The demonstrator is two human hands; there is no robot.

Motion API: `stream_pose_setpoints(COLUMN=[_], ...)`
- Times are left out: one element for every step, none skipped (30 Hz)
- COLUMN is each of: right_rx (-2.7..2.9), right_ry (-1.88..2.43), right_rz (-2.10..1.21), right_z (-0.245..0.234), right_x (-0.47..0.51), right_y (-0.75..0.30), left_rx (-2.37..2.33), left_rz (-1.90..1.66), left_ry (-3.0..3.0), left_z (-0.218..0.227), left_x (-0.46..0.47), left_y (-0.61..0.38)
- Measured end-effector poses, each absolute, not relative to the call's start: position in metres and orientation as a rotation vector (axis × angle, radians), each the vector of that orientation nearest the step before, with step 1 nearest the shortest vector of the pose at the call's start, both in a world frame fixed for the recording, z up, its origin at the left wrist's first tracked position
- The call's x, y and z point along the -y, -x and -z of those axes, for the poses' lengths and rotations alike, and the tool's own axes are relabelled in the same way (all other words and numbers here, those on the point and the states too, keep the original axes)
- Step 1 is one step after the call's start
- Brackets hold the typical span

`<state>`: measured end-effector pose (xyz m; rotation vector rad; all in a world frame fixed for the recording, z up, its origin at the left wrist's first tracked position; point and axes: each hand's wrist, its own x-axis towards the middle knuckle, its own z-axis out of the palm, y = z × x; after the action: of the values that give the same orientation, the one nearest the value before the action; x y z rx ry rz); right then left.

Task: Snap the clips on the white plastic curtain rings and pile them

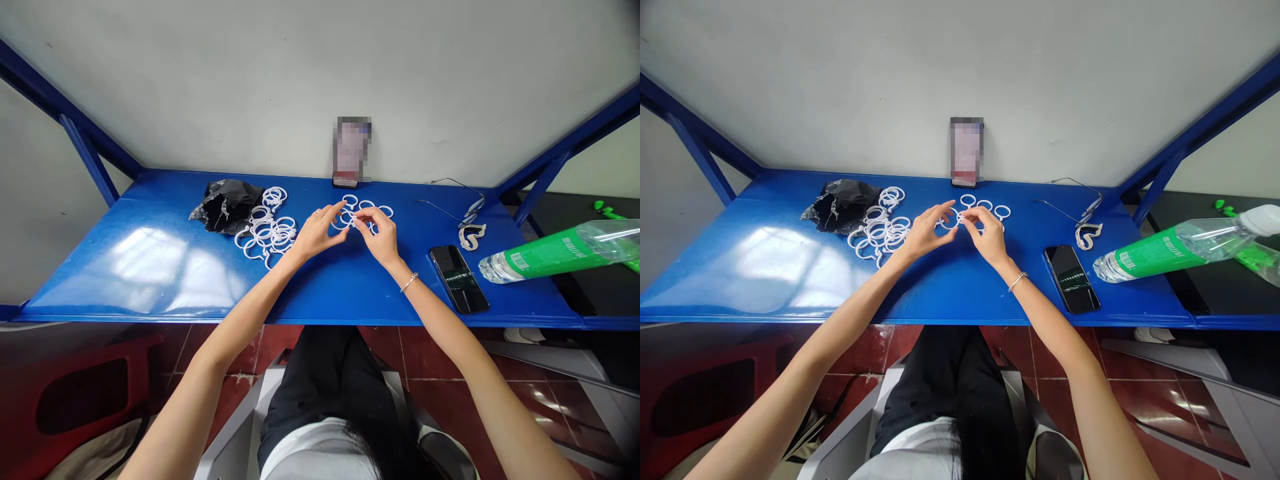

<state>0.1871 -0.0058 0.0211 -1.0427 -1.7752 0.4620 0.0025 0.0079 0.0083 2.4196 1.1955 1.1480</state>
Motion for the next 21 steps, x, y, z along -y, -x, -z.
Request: stream_pose_setpoints(right_rx=[1.777,1.776,1.774,1.769,1.764,1.76,1.756,1.754,1.753,1.754,1.754,1.755,1.754,1.754,1.755,1.758,1.765,1.773,1.781,1.787,1.79], right_ry=[1.05,1.061,1.074,1.085,1.089,1.087,1.082,1.081,1.083,1.089,1.092,1.089,1.076,1.059,1.043,1.037,1.042,1.055,1.071,1.081,1.082], right_rz=[-0.447,-0.435,-0.425,-0.415,-0.406,-0.4,-0.394,-0.391,-0.388,-0.386,-0.384,-0.383,-0.383,-0.385,-0.388,-0.392,-0.396,-0.399,-0.401,-0.401,-0.401], right_z=[-0.0207,-0.0203,-0.0201,-0.0199,-0.0197,-0.0195,-0.0193,-0.019,-0.0186,-0.0182,-0.0177,-0.0172,-0.0167,-0.0162,-0.0158,-0.0155,-0.0152,-0.0151,-0.015,-0.0151,-0.0153], right_x=[0.0056,0.0055,0.0053,0.0051,0.005,0.0048,0.0047,0.0046,0.0046,0.0045,0.0045,0.0045,0.0046,0.0046,0.0047,0.0048,0.0049,0.0051,0.0052,0.0054,0.0057], right_y=[-0.1875,-0.1878,-0.1881,-0.1884,-0.1886,-0.1888,-0.189,-0.1891,-0.1892,-0.1893,-0.1894,-0.1894,-0.1893,-0.1892,-0.1891,-0.1889,-0.1887,-0.1886,-0.1884,-0.1883,-0.1883], left_rx=[-1.189,-1.185,-1.182,-1.181,-1.179,-1.176,-1.172,-1.167,-1.162,-1.159,-1.157,-1.157,-1.156,-1.155,-1.154,-1.155,-1.159,-1.167,-1.18,-1.195,-1.208], left_rz=[-1.162,-1.176,-1.191,-1.209,-1.23,-1.249,-1.265,-1.276,-1.283,-1.285,-1.287,-1.29,-1.294,-1.299,-1.303,-1.304,-1.301,-1.295,-1.286,-1.277,-1.271], left_ry=[-2.405,-2.387,-2.368,-2.352,-2.339,-2.332,-2.33,-2.331,-2.333,-2.335,-2.338,-2.34,-2.342,-2.346,-2.349,-2.354,-2.358,-2.362,-2.365,-2.368,-2.37], left_z=[-0.0082,-0.0081,-0.008,-0.008,-0.0081,-0.0082,-0.0084,-0.0087,-0.009,-0.0093,-0.0095,-0.0098,-0.0099,-0.01,-0.01,-0.0099,-0.0097,-0.0096,-0.0094,-0.0091,-0.0089], left_x=[-0.0078,-0.0078,-0.0078,-0.0079,-0.008,-0.0082,-0.0083,-0.0084,-0.0084,-0.0084,-0.0082,-0.008,-0.0076,-0.0073,-0.007,-0.0066,-0.0063,-0.0061,-0.0058,-0.0057,-0.0055], left_y=[-0.0026,-0.0027,-0.0027,-0.0026,-0.0025,-0.0024,-0.0023,-0.0022,-0.0022,-0.0023,-0.0025,-0.0027,-0.0029,-0.0032,-0.0036,-0.0039,-0.0041,-0.0044,-0.0047,-0.0049,-0.0051])
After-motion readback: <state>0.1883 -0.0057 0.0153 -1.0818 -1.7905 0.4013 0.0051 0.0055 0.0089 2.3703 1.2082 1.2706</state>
